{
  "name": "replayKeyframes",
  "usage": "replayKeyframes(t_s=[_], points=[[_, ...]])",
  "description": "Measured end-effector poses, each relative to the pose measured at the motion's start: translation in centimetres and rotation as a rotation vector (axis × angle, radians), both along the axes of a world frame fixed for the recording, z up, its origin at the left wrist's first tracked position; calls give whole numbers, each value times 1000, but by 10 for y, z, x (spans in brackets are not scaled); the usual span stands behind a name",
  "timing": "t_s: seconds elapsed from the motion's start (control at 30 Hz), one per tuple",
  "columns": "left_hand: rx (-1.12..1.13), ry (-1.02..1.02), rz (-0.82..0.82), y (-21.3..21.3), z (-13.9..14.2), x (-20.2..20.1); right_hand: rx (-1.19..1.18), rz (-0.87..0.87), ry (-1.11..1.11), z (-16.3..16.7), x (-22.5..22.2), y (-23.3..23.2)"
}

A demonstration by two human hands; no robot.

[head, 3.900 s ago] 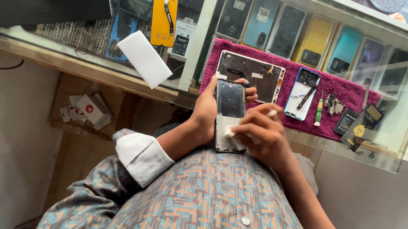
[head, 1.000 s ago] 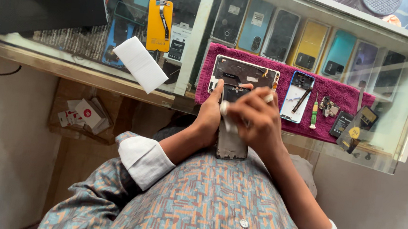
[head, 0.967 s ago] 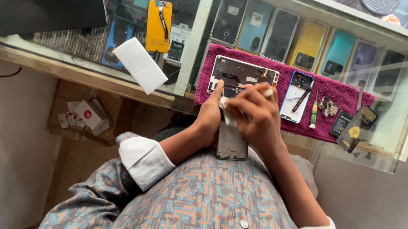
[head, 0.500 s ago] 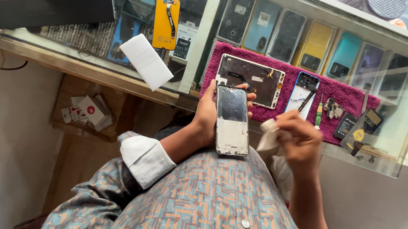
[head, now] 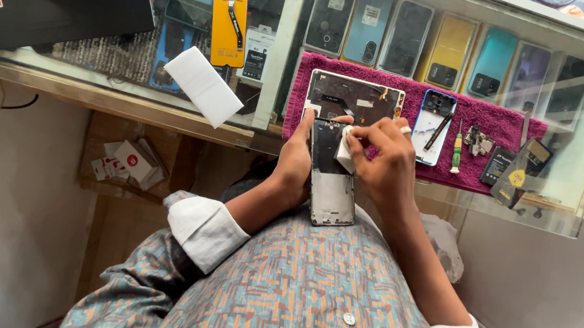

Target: The person holds a disassembled phone and a replacement screen, heats the phone with a heat gun, peels the protective film and adhesive liner from the new screen, aligns it over the phone frame, then wipes the frame and old screen with a cloth.

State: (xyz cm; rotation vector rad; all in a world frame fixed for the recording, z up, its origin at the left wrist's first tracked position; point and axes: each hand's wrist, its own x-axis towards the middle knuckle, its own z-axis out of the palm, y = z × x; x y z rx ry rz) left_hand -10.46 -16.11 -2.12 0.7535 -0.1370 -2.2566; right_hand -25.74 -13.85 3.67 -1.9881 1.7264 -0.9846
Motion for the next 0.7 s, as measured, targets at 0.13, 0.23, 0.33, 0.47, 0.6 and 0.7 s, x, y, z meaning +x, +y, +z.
replayKeyframes(t_s=[0.13,0.23,0.33,0.47,0.6,0.7], points=[[1,73,67,-1,-1,1,4,98,117,16,0,22],[1,49,77,-2,-1,1,125,177,77,26,-5,35],[-76,-89,80,-4,0,5,293,339,-57,32,-23,42],[-106,-3,220,-11,6,13,513,448,-499,19,-48,56],[-45,57,282,-23,7,27,582,96,-1322,-27,-71,69],[39,86,313,-32,3,32,483,-263,-1640,-72,-102,61]])
